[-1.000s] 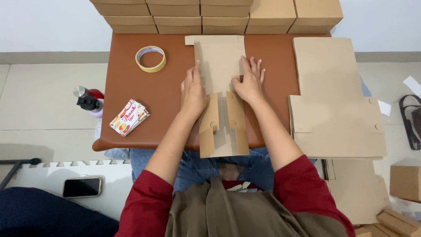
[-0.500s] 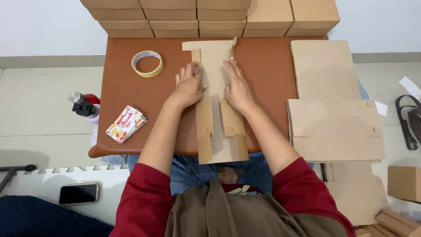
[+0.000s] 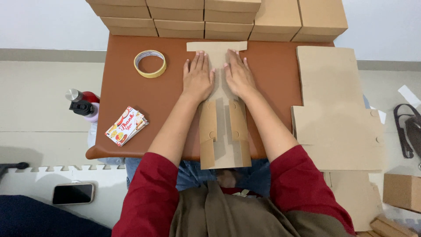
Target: Assembling a small cardboard box from a flat template by folding and tucking flaps.
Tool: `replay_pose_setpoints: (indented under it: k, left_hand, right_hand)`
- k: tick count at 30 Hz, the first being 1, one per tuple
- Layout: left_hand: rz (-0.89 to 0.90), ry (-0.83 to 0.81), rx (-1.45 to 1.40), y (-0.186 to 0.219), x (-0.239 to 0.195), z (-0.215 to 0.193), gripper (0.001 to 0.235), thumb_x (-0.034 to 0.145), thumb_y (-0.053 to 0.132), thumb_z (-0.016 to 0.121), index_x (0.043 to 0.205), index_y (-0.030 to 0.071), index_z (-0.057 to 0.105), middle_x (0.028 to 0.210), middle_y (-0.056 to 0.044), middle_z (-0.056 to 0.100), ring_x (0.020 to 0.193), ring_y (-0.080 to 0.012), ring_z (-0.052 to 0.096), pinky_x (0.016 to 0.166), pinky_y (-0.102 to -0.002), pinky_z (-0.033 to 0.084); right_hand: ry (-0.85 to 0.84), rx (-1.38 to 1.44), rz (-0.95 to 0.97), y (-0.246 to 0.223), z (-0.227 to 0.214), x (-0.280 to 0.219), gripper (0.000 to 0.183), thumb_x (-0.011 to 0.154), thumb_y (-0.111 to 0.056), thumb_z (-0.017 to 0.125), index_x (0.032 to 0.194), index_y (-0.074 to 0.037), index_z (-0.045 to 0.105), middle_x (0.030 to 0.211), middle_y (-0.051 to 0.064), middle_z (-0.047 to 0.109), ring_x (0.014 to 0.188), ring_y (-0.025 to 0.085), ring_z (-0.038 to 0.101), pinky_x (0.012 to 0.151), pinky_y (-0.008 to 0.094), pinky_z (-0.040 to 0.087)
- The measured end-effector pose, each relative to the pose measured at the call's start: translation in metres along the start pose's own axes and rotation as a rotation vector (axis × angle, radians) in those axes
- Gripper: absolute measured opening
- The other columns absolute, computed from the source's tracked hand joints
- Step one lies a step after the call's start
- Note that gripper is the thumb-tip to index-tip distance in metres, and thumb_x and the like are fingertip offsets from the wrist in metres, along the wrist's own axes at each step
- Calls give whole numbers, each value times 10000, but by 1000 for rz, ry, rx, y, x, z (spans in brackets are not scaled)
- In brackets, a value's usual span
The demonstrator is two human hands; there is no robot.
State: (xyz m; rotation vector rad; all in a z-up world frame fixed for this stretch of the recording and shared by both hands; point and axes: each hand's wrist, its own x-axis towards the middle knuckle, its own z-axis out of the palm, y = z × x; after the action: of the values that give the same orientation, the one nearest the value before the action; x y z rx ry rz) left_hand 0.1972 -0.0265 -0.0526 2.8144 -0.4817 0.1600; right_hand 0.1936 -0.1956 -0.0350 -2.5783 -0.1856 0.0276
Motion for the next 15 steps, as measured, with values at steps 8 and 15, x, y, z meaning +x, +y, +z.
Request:
replay_pose_setpoints:
  k: [8, 15]
  left_hand:
    - [-193, 373, -99, -22, 31, 31, 346, 959, 206, 620, 1294, 149, 558, 1185, -35, 582, 1161, -216, 522, 1091, -455, 304]
    - [-313, 411, -23, -17, 32, 34, 687, 906, 273, 712, 1504, 148, 399, 1472, -137, 517, 1406, -258, 434, 1200, -573, 127]
  right_hand:
    - [553, -44, -97, 20, 9, 11, 411, 867, 27, 648, 1215, -191, 620, 1161, 58, 615, 1102, 308, 609, 947, 450, 500]
    - [630, -27, -67, 24, 15, 11, 500, 847, -17, 626, 1330, -122, 543, 1304, 111, 545, 1235, 336, 510, 991, 502, 414]
